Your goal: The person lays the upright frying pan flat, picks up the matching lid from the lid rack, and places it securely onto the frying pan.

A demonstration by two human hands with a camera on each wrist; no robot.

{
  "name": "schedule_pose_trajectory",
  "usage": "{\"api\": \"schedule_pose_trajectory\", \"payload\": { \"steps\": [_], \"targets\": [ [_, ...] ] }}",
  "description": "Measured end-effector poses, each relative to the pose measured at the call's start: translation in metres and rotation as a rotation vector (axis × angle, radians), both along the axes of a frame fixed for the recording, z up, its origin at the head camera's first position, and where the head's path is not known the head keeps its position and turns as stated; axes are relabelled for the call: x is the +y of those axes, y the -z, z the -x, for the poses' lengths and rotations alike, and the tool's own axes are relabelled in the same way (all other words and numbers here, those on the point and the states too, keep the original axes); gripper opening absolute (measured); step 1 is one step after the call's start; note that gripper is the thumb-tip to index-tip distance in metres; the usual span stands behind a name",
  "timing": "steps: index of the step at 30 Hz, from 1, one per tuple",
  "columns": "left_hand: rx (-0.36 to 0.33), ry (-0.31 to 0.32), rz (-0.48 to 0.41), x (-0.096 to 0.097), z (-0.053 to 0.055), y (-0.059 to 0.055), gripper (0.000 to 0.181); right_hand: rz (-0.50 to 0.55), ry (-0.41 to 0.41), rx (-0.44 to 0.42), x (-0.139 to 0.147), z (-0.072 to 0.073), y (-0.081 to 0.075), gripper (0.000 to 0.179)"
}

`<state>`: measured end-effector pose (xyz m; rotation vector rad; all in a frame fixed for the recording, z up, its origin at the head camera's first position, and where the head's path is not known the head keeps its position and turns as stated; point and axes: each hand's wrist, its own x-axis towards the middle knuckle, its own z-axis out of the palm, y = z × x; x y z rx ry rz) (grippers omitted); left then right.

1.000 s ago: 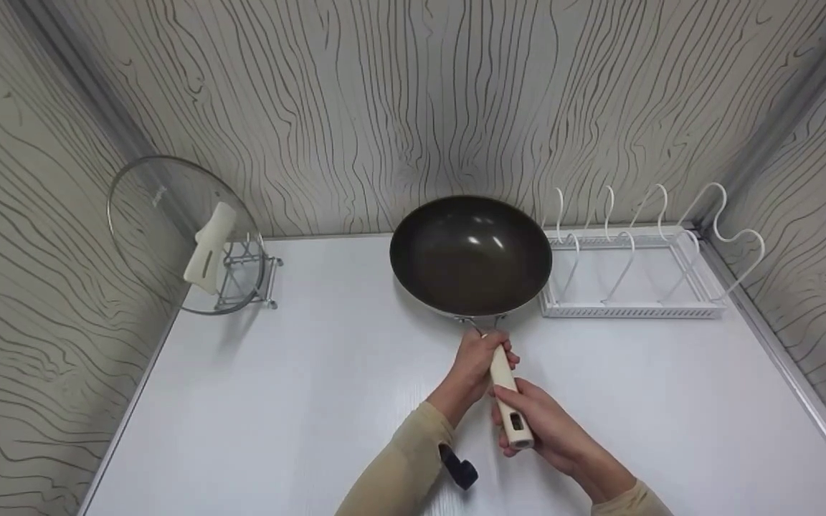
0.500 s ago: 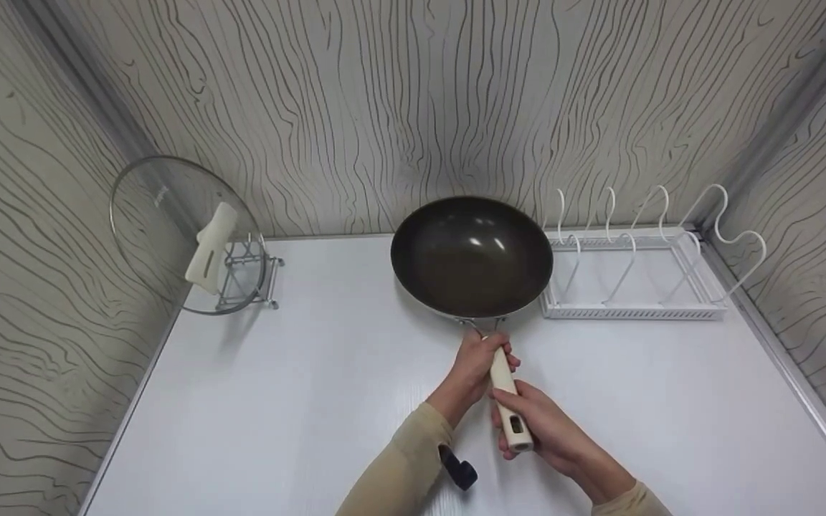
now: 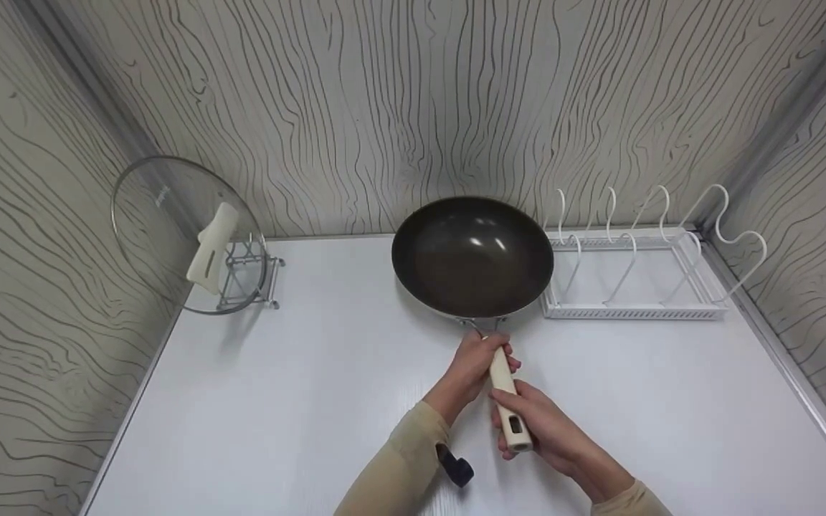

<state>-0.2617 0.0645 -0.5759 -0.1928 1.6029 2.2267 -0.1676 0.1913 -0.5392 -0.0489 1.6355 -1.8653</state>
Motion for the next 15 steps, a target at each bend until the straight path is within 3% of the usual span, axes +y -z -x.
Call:
{"api": "schedule_pose_trajectory", "payload": {
  "steps": [11,15],
  "targets": [
    [0.032,0.078,-0.012,-0.008,0.001,0.000,0.014,-0.015,0.004,-0.003,-0.001,0.002,-0.001,0.073],
    [0.061,0.135,-0.004,-0.013,0.001,0.000,0.028,-0.006,0.002,-0.002,0.000,0.002,0.000,0.072]
  ]
}}
